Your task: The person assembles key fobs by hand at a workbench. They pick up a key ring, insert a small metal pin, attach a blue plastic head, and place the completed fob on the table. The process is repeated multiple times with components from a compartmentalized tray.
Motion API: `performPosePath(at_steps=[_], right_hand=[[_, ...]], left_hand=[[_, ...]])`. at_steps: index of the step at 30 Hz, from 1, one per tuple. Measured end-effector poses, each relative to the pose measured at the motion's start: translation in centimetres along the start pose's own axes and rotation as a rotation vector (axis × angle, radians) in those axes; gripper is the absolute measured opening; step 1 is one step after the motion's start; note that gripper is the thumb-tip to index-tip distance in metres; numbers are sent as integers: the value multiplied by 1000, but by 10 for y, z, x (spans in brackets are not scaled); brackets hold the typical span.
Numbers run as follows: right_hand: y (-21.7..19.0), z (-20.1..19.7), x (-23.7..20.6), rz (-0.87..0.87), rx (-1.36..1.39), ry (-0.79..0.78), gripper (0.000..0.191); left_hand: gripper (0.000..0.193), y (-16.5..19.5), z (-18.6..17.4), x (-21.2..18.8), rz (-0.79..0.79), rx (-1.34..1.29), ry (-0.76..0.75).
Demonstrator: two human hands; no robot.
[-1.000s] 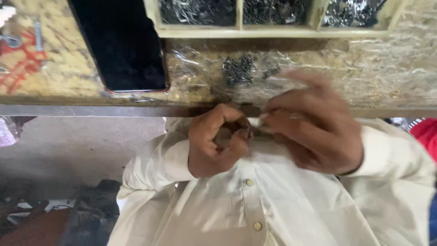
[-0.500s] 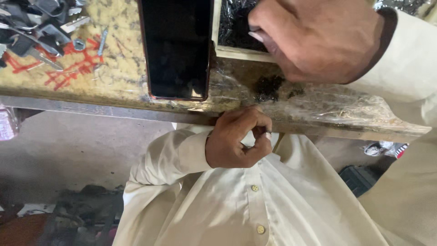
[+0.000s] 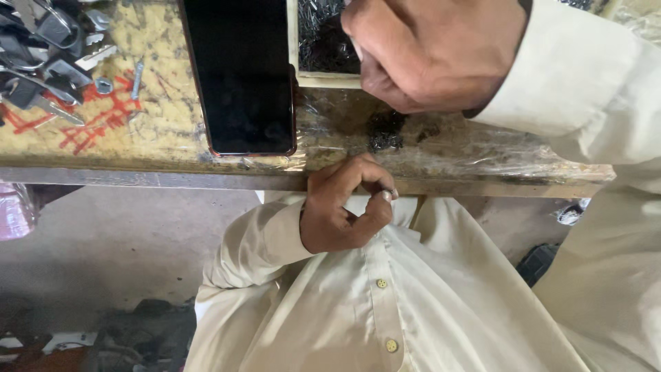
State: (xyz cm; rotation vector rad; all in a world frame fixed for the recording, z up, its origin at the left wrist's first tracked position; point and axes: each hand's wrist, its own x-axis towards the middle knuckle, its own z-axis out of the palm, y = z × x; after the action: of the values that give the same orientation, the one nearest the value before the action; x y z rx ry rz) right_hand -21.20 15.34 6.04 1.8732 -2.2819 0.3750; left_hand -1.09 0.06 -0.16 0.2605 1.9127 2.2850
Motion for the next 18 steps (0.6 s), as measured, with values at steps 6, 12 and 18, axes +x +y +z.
performPosePath(at_steps=[6,12,18], right_hand=[[-77,-30,-27,622,686,47,27],[-139,-8,-92,622,575,249,30],[-142,-7,-93,752,813,369,25]], left_hand=[[13,4,-1,-6,2,-363,43],[10,13,-2,-17,-74,-496,40],[8,15,6,-18,-149,-471,53]])
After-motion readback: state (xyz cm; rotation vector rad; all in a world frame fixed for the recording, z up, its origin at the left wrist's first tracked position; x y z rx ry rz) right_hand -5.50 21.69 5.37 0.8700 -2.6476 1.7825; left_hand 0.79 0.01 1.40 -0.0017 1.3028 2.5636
